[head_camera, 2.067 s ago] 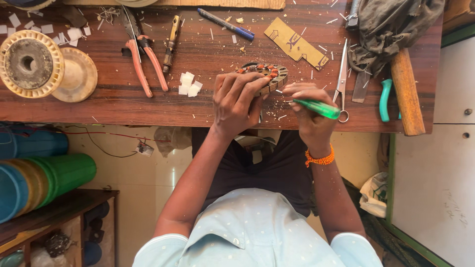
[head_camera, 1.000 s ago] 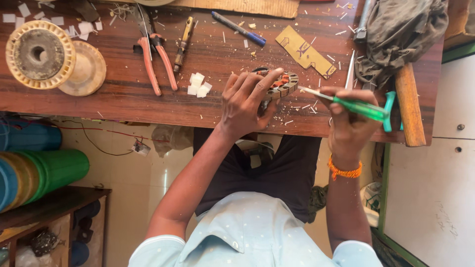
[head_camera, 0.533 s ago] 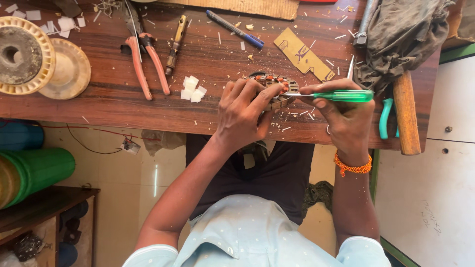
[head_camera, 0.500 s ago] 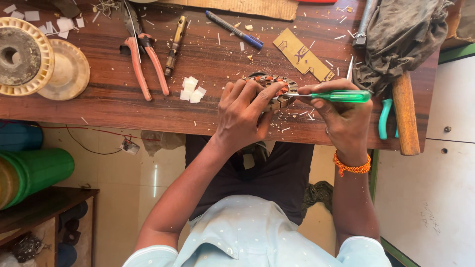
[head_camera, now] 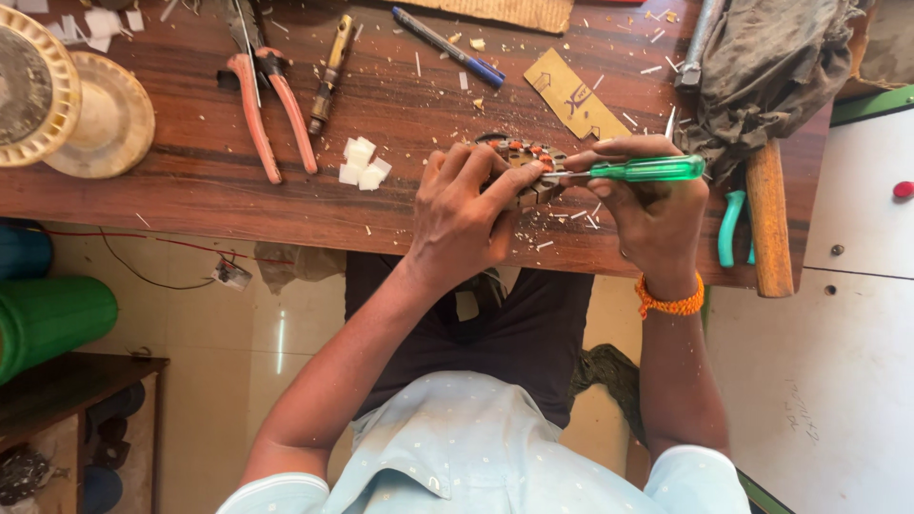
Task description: The person works on an electric motor armature with copper windings at a workbench. They hold the armature, rotate it, use a screwdriver on its slots, and press and fit components around the windings by hand.
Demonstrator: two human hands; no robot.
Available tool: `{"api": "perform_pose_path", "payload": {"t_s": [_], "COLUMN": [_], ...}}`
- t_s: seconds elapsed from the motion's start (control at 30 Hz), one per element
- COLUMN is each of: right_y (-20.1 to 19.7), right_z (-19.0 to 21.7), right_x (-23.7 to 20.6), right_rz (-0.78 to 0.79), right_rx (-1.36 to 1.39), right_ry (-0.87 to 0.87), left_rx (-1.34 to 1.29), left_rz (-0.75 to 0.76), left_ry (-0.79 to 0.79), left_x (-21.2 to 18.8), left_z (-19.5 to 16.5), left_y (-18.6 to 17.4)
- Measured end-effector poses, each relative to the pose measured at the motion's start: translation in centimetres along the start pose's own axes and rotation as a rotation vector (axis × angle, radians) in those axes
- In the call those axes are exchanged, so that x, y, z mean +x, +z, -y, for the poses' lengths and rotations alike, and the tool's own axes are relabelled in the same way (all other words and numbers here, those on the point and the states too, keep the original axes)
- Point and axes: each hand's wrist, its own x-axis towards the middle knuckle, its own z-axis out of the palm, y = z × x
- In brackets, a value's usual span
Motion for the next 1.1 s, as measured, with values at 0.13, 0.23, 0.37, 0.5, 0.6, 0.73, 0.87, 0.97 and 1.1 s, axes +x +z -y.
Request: {"api": "perform_pose_path", "payload": {"t_s": [0.13,0.23,0.37,0.5,0.6,0.73,0.87,0.97,1.1], "right_y": [0.5,0.9,0.6,0.6,-0.1,0.2,2.2,4.2,5.6], "right_z": [0.9,1.4,0.7,-1.3,-2.4,-4.4,-4.5,-3.1,-0.4], "right_x": [-0.1,0.1,0.1,-2.6,-5.5,-8.3,-9.2,-8.9,-8.0], "right_rz": [0.064,0.136,0.101,-0.128,-0.291,-0.372,-0.378,-0.313,-0.279], "right_rx": [-0.112,-0.327,-0.334,0.001,0.204,0.355,0.429,0.236,-0.004], "right_ry": [-0.150,-0.278,-0.178,-0.206,-0.282,-0.219,-0.147,-0.141,-0.161], "left_rx": [0.014,0.030,0.040,0.049,0.030,-0.053,-0.150,-0.162,-0.149], "left_rz": [0.000,-0.013,0.009,-0.027,-0.199,-0.232,-0.164,-0.154,-0.108], "left_ry": [0.005,0.004,0.023,0.023,0.061,-0.047,-0.084,-0.014,0.084], "left_x": [-0.1,0.0,0.4,-0.5,-2.3,-4.5,-5.6,-5.3,-3.9], "left_z": [-0.1,-0.1,-0.5,-1.5,-1.8,0.0,2.0,3.3,4.9], "left_y": [-0.1,-0.2,-0.6,-1.8,-2.9,-3.7,-3.2,-2.3,-0.9]}}
